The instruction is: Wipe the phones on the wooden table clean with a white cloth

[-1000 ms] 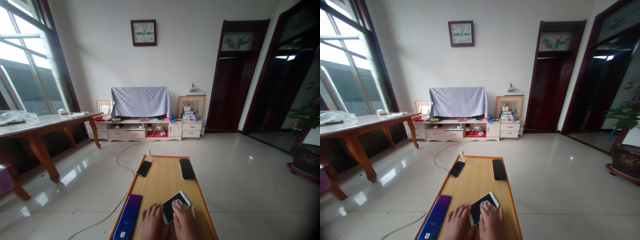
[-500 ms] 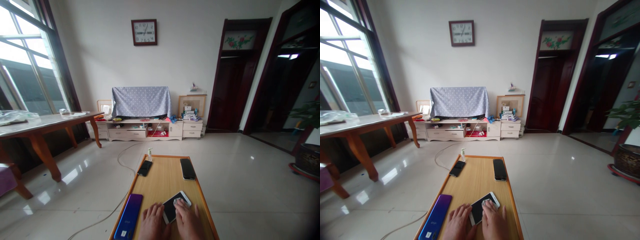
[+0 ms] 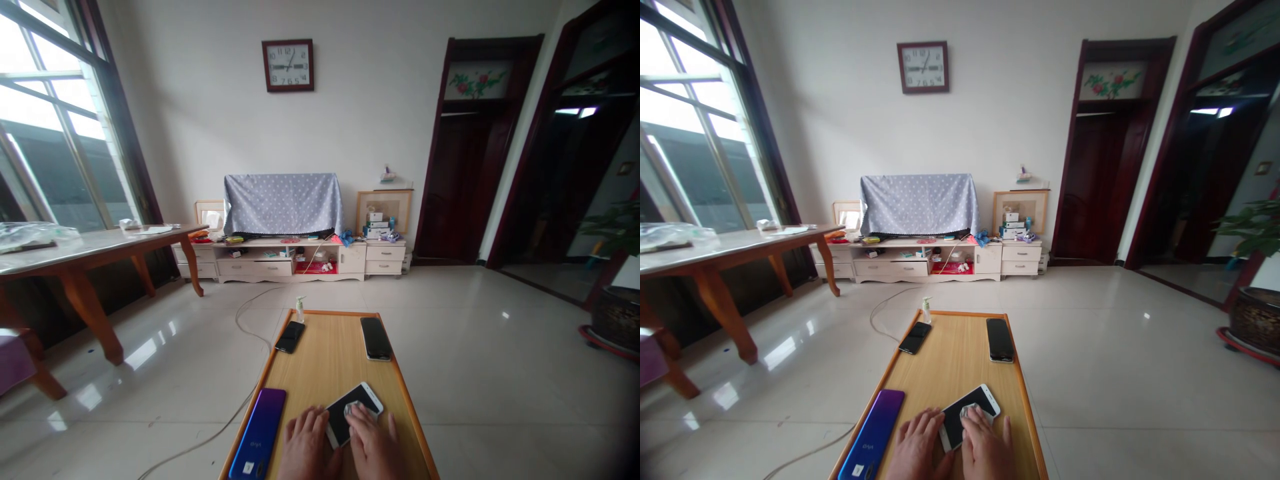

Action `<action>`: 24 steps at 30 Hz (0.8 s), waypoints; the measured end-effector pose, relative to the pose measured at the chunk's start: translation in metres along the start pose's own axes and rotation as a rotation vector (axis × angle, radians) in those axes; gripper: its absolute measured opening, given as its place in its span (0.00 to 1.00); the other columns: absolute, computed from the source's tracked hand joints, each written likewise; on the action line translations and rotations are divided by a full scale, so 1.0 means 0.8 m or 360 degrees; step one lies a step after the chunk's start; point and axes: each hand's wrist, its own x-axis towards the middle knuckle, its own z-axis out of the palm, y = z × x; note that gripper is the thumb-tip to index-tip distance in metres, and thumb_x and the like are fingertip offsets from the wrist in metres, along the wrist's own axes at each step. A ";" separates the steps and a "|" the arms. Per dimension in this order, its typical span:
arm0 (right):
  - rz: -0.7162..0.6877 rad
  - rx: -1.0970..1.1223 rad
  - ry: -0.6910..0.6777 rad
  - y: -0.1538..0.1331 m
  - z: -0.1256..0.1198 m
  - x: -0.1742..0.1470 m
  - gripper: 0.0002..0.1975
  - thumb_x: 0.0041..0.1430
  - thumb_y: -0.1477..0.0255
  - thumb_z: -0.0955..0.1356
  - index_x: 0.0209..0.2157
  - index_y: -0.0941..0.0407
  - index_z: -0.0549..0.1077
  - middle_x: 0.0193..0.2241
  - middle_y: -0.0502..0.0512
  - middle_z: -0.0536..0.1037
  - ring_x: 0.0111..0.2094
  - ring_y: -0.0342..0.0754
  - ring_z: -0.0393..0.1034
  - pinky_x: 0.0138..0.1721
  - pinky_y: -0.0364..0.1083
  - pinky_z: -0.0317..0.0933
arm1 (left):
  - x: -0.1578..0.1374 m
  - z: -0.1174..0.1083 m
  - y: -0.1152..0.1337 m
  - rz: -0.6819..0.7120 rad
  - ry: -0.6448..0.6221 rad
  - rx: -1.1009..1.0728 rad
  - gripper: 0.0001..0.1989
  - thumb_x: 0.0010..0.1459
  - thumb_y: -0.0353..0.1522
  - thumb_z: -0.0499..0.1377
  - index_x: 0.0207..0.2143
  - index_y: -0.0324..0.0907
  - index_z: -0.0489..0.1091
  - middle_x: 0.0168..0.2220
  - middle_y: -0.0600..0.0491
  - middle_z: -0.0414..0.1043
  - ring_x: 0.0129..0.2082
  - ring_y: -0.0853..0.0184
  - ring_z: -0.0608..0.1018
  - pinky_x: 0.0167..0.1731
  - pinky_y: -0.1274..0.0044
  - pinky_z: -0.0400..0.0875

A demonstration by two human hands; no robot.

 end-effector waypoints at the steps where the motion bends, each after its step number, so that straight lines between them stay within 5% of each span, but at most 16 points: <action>1: 0.0036 -0.0026 0.0027 0.002 -0.003 0.002 0.21 0.66 0.72 0.59 0.54 0.45 0.75 0.58 0.54 0.72 0.61 0.58 0.64 0.65 0.69 0.48 | 0.000 -0.001 0.000 0.0002 -0.0005 0.0002 0.31 0.55 0.49 0.55 0.60 0.52 0.66 0.64 0.54 0.65 0.66 0.56 0.62 0.64 0.64 0.50; 7: 0.0131 -0.0119 0.0026 0.005 0.001 0.005 0.21 0.67 0.70 0.58 0.57 0.48 0.74 0.60 0.56 0.70 0.63 0.60 0.61 0.65 0.71 0.45 | -0.001 -0.006 0.005 -0.0006 -0.0007 -0.0011 0.30 0.55 0.48 0.55 0.60 0.52 0.66 0.64 0.55 0.66 0.66 0.58 0.62 0.64 0.65 0.50; 15: -0.0084 0.0073 -0.0084 -0.007 0.023 -0.005 0.23 0.64 0.71 0.61 0.58 0.43 0.72 0.61 0.50 0.69 0.62 0.58 0.62 0.65 0.66 0.49 | 0.000 -0.003 0.005 -0.0024 -0.0018 -0.0022 0.28 0.57 0.48 0.54 0.59 0.52 0.67 0.64 0.55 0.66 0.66 0.59 0.62 0.64 0.65 0.50; 24: 0.0055 -0.0040 0.0036 -0.001 0.000 0.005 0.22 0.66 0.72 0.58 0.55 0.46 0.75 0.58 0.54 0.72 0.61 0.57 0.65 0.65 0.69 0.46 | -0.001 -0.007 0.006 -0.0011 -0.0008 -0.0015 0.30 0.55 0.46 0.56 0.59 0.51 0.67 0.64 0.53 0.66 0.65 0.56 0.62 0.64 0.63 0.49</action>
